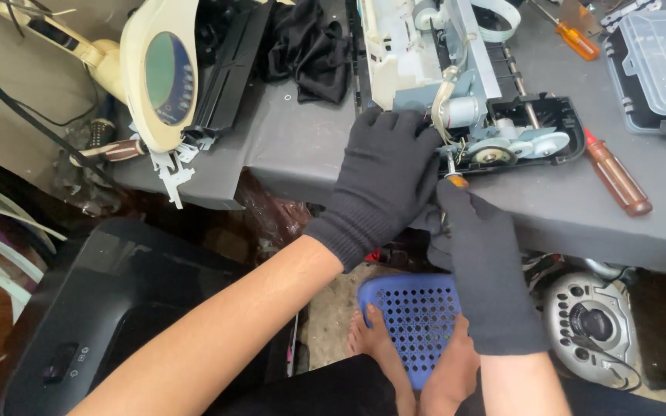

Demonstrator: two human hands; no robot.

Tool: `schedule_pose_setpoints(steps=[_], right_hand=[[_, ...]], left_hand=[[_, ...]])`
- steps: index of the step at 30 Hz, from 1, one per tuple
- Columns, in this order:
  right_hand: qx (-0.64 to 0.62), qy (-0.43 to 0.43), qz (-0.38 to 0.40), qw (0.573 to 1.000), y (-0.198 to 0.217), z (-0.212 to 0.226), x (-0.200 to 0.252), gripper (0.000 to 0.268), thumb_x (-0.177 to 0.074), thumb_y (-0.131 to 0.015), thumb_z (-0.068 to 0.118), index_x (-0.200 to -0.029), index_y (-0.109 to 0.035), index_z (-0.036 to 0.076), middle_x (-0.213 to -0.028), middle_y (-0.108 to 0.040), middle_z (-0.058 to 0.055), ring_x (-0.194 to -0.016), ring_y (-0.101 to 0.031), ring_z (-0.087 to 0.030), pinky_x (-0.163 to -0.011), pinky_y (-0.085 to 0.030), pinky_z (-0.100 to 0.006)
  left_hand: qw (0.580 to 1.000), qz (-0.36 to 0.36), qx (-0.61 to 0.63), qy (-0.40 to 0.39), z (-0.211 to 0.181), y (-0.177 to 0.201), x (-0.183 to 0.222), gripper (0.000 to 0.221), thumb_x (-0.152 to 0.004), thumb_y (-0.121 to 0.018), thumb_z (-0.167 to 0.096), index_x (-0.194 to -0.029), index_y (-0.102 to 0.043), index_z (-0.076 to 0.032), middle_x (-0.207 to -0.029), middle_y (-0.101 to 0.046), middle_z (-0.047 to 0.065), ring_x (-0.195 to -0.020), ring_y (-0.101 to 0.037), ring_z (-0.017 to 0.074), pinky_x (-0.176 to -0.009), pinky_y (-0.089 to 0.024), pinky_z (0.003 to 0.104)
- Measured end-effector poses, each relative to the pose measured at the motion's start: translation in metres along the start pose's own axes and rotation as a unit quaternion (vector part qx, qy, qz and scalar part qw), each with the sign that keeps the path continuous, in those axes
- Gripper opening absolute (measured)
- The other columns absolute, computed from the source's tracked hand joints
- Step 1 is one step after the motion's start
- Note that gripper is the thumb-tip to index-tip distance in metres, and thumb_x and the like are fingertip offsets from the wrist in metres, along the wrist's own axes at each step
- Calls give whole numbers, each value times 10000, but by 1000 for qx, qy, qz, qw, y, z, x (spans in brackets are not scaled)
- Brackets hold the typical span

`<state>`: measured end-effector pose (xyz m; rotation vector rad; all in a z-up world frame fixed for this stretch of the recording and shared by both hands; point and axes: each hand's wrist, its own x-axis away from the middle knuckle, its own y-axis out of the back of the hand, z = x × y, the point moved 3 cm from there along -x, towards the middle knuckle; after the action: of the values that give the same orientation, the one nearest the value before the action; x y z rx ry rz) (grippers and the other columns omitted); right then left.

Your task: Disassembling the internal paper feed mechanism of a printer using a screwdriver and manual prying.

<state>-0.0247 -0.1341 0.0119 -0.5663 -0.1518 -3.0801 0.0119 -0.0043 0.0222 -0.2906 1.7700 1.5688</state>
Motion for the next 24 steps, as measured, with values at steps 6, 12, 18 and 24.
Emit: schedule_pose_setpoints(steps=[6, 12, 18, 24], right_hand=[[-448, -105, 228, 858, 0, -32, -25, 148, -992, -570, 233, -1011, -576, 86, -701, -509, -72, -514, -360, -108, -461, -305, -261], [-496, -83, 309, 807, -5, -43, -37, 263, -1071, -510, 359, -919, -551, 147, -596, -381, 33, -432, -236, -46, -375, -206, -214], [-481, -108, 382, 782, -3, -41, -41, 517, -1052, -504, 482, -689, -465, 116, -456, -400, 39, -420, -338, 47, -312, -258, -169], [-415, -116, 287, 855, -5, -34, -35, 504, -1015, -579, 469, -651, -447, 146, -454, -327, 80, -352, -259, 2, -304, -186, -172]], left_hand=[[994, 69, 49, 69, 2, -2, -10, 232, -818, -591, -270, -968, -743, -181, -1031, -626, 122, -896, -576, 360, -907, -419, 510], [989, 108, 5, 104, 1, -11, -14, 247, -808, -599, -294, -919, -787, -179, -1007, -626, 106, -879, -585, 377, -996, -419, 531], [995, -12, 69, 77, 5, -14, -4, 141, -784, -700, -234, -925, -703, -221, -972, -555, 32, -895, -606, 330, -913, -472, 491], [990, -22, 84, 111, 4, -14, -2, 107, -779, -723, -220, -881, -693, -224, -977, -583, 11, -940, -616, 303, -943, -476, 486]])
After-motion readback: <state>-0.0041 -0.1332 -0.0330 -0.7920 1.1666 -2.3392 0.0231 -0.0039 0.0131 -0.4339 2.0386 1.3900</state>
